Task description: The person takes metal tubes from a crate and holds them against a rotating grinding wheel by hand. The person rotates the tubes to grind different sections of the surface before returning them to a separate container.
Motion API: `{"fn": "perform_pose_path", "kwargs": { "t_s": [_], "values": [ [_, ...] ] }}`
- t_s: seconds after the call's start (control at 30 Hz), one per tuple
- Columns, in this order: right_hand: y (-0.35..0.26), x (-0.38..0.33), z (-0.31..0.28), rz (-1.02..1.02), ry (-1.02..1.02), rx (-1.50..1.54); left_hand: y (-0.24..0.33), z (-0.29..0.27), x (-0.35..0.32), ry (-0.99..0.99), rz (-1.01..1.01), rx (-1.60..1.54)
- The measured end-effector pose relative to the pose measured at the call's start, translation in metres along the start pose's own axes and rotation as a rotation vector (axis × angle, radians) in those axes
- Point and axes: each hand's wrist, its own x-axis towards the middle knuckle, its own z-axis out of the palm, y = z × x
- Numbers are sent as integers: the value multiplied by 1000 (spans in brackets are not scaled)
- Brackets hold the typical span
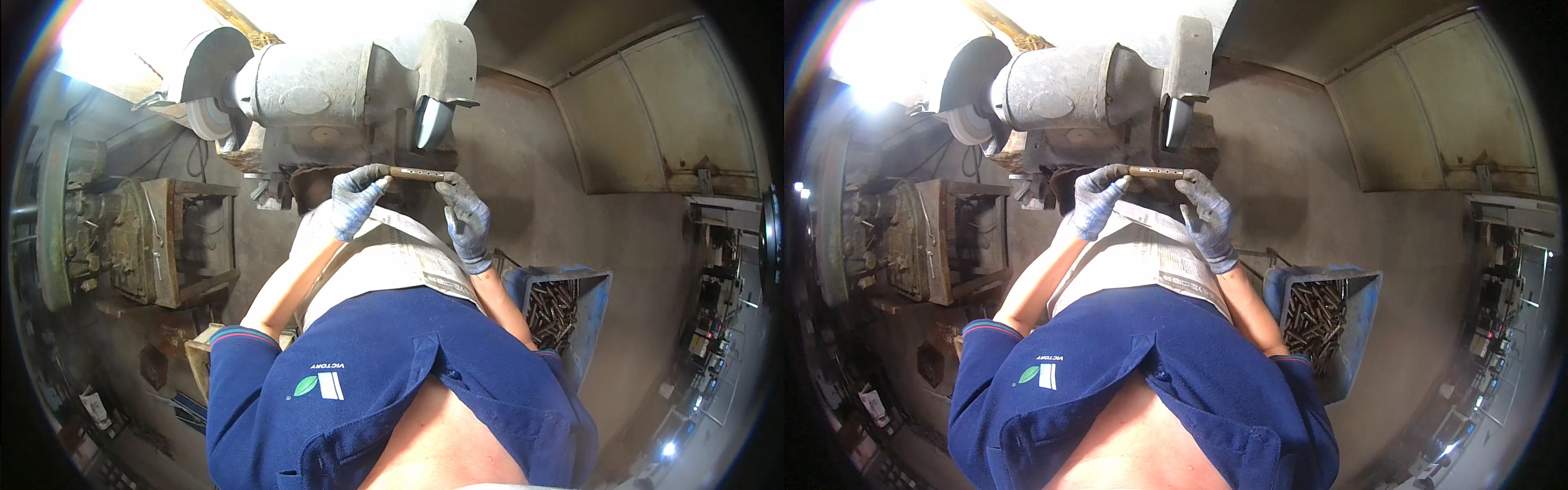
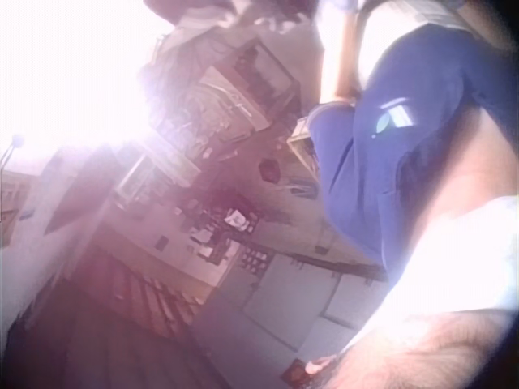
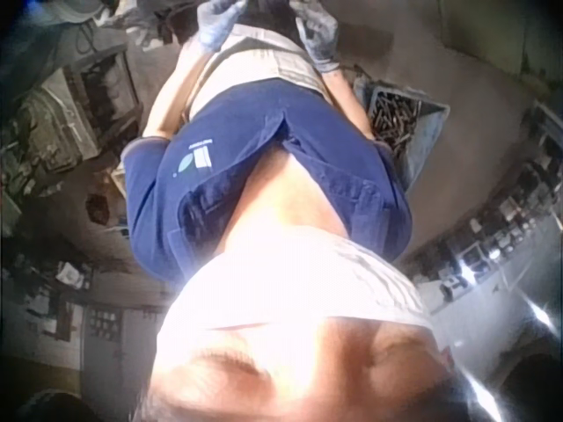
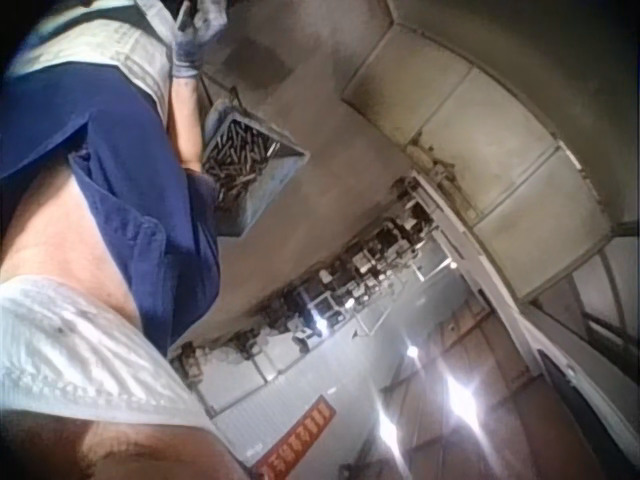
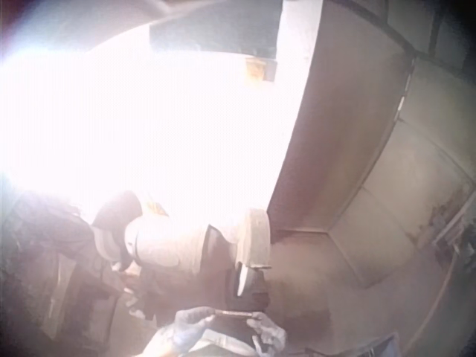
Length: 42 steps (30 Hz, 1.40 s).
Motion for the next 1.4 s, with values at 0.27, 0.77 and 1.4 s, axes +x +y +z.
{"fn": "perform_pose_path", "kwargs": {
  "t_s": [0.27,0.77,1.4],
  "values": [
    [-37,2,-6,-182,-30,-297,15,7,-1,-78,-122,-383],
    [21,-3,-8,34,56,-56,-4,13,24,-41,-65,46],
    [80,18,-17,160,248,-68,-51,39,68,185,-224,-45]
  ]
}}
